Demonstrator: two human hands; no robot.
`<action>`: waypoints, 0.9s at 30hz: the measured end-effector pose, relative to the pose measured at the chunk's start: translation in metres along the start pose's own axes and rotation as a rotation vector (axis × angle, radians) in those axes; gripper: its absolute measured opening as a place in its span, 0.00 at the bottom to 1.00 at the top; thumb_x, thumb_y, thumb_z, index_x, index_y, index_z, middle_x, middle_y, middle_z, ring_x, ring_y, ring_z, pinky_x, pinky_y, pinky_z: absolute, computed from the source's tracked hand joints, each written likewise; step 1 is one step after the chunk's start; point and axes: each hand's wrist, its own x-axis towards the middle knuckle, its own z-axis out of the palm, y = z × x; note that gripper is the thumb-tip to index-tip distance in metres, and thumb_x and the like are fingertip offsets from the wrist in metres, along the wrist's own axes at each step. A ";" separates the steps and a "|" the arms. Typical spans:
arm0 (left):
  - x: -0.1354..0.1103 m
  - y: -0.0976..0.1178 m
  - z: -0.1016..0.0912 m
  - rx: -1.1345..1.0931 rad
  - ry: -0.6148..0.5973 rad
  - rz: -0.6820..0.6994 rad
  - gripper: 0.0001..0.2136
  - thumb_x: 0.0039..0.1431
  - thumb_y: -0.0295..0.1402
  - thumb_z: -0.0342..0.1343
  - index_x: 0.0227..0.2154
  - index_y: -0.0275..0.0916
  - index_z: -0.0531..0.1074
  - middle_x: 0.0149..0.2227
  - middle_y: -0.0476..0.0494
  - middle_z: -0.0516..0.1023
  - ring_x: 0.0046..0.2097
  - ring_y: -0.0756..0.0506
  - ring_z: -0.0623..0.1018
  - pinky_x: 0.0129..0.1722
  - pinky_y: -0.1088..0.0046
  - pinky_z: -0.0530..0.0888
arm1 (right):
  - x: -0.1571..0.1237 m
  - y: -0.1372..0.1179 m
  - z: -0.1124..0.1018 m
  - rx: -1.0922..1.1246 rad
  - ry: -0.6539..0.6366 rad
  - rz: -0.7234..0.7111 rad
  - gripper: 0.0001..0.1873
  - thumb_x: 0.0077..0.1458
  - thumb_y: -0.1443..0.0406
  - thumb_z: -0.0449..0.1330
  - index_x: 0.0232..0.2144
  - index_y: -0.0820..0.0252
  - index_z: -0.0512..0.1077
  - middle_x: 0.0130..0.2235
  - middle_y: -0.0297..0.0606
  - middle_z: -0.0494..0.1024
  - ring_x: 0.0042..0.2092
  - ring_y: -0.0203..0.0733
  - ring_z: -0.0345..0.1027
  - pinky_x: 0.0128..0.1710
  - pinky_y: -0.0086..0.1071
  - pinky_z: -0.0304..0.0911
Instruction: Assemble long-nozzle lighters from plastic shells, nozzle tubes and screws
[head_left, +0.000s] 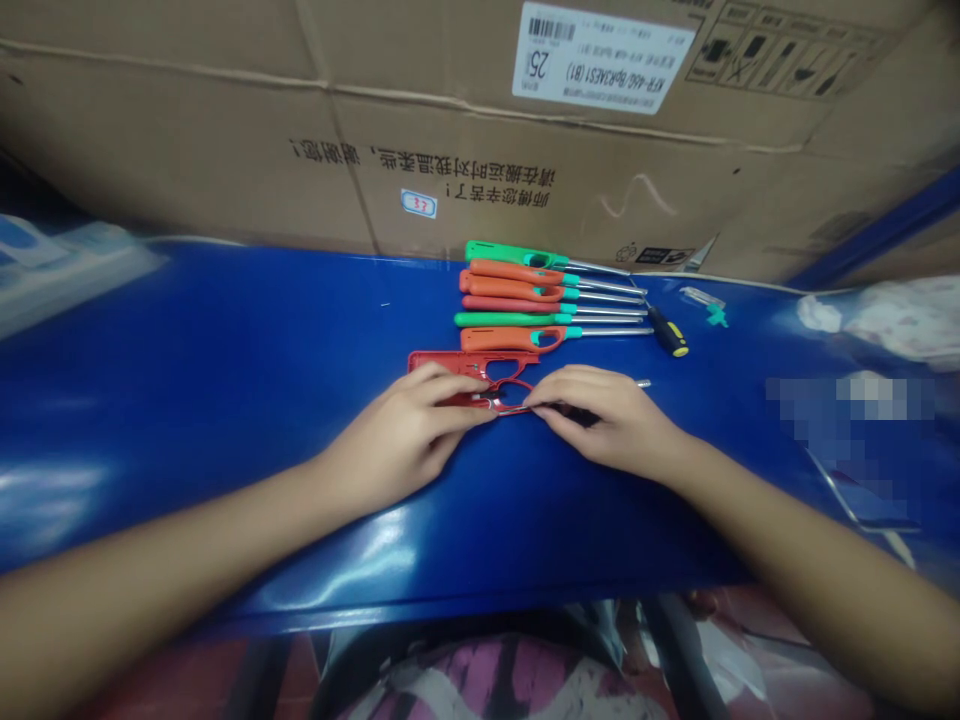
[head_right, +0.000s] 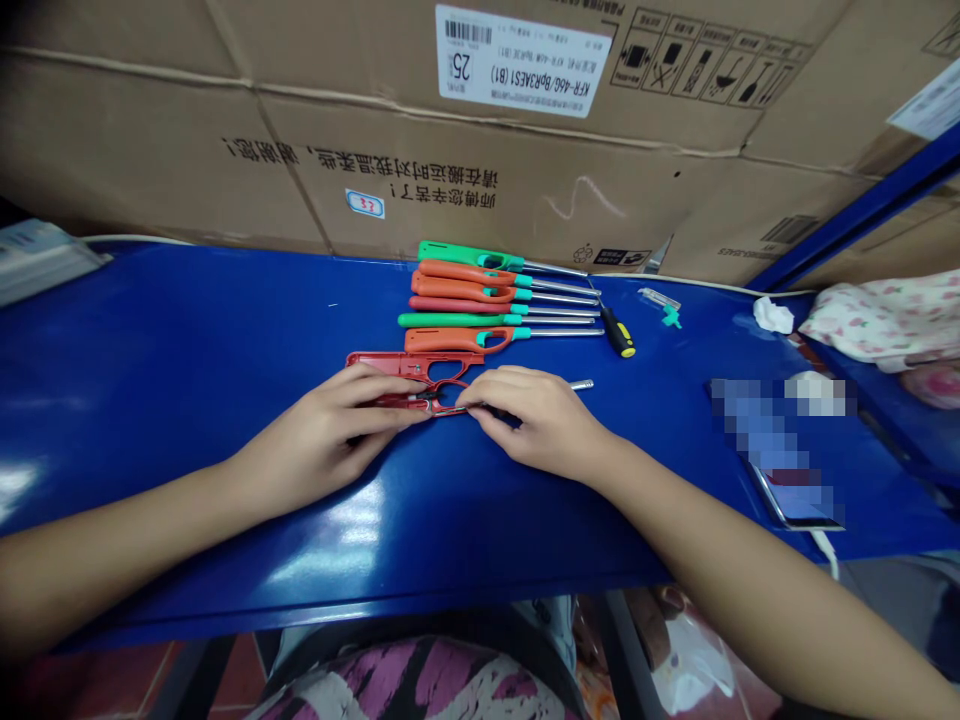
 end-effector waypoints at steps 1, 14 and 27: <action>0.000 0.000 0.000 0.001 0.004 0.001 0.14 0.68 0.26 0.52 0.51 0.41 0.78 0.55 0.40 0.78 0.54 0.39 0.76 0.53 0.54 0.75 | 0.000 0.000 0.000 -0.001 -0.004 -0.006 0.10 0.63 0.72 0.57 0.43 0.57 0.75 0.42 0.36 0.82 0.43 0.38 0.75 0.45 0.33 0.70; 0.001 0.002 -0.002 0.015 -0.031 -0.013 0.15 0.69 0.26 0.50 0.52 0.43 0.78 0.56 0.39 0.77 0.56 0.38 0.74 0.54 0.53 0.74 | -0.001 0.000 0.000 -0.006 0.014 -0.042 0.11 0.62 0.72 0.58 0.44 0.57 0.77 0.42 0.36 0.83 0.43 0.38 0.77 0.44 0.33 0.71; 0.001 0.001 -0.001 0.009 -0.059 -0.043 0.16 0.70 0.27 0.49 0.53 0.45 0.77 0.55 0.40 0.76 0.56 0.39 0.73 0.56 0.54 0.73 | 0.001 -0.001 0.002 0.053 0.024 -0.035 0.11 0.62 0.72 0.58 0.43 0.57 0.77 0.41 0.36 0.83 0.42 0.37 0.77 0.45 0.32 0.71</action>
